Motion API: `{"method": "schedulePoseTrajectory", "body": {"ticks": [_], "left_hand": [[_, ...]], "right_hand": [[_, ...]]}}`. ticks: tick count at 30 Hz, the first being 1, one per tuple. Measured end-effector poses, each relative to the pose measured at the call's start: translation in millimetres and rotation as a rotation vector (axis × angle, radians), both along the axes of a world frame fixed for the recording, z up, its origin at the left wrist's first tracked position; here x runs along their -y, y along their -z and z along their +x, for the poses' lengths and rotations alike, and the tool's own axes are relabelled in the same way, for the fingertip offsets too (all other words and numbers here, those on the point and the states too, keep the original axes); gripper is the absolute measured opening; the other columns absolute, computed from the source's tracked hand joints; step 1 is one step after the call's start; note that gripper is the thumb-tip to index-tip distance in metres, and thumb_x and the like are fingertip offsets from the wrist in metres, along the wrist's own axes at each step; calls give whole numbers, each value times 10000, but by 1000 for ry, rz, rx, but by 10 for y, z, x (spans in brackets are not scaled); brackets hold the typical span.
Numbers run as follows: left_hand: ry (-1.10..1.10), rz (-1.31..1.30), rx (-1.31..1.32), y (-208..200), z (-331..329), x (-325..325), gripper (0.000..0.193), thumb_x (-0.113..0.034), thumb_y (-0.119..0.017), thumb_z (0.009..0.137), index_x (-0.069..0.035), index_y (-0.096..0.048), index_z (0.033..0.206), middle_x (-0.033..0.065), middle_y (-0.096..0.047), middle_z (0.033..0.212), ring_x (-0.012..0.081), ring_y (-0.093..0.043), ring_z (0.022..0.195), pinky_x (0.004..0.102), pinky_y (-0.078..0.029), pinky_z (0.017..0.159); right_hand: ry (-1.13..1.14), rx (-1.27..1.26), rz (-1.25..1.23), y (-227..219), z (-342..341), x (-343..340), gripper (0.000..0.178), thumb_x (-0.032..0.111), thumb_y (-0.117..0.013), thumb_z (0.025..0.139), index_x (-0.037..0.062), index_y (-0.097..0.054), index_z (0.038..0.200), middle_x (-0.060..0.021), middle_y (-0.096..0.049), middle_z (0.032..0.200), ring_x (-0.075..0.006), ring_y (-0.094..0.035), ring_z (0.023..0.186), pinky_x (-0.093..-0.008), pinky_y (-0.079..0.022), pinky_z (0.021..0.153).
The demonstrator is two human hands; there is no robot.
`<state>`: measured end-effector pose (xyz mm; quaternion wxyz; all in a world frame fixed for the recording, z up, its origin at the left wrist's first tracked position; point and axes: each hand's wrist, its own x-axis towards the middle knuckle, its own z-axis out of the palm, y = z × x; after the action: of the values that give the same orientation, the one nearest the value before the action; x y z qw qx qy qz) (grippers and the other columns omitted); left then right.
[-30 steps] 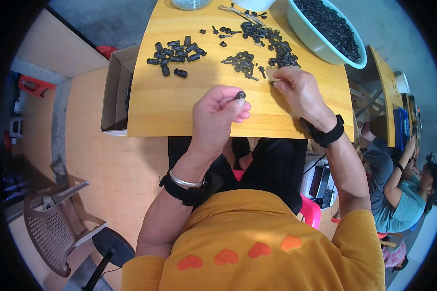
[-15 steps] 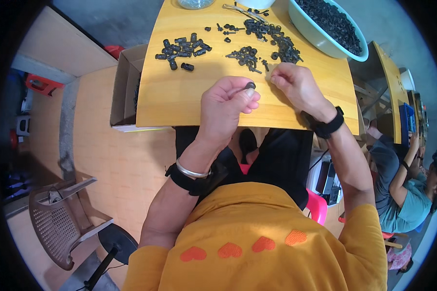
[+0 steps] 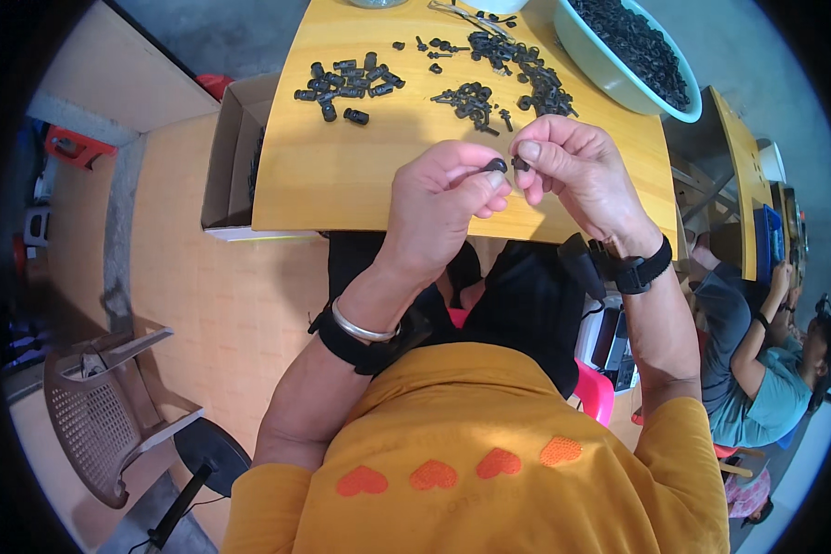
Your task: Assembling small black plastic components by hand.
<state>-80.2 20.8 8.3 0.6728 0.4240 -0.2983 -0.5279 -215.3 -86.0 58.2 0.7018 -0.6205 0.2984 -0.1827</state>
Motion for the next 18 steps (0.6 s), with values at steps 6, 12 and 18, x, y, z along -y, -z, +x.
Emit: {"method": "schedulePoseTrajectory", "body": {"ticks": [6, 12, 18], "left_hand": [[39, 4, 21, -22, -4, -15, 156, -48, -550, 847, 0, -575, 994, 78, -639, 819, 117, -599, 703, 235, -476, 642], [98, 28, 13, -21, 25, -28, 156, -30, -542, 844, 1, -571, 994, 80, -638, 808, 115, -601, 685, 231, -480, 635], [129, 45, -7, -1, 23, -19, 154, -16, -548, 835, 1, -568, 987, 87, -638, 798, 116, -606, 677, 224, -486, 621]], "right_hand": [[-38, -8, -27, 35, 17, 25, 150, 172, -586, 866, 25, -608, 880, -11, -605, 719, -58, -541, 602, -194, -444, 584], [-189, -100, -234, -84, 12, 44, 155, 162, -581, 866, 11, -614, 879, 6, -584, 732, -57, -502, 638, -188, -420, 606], [-240, -90, -293, -68, -2, 50, 148, 163, -587, 861, 18, -611, 868, 21, -566, 716, -52, -488, 653, -187, -416, 612]]}}
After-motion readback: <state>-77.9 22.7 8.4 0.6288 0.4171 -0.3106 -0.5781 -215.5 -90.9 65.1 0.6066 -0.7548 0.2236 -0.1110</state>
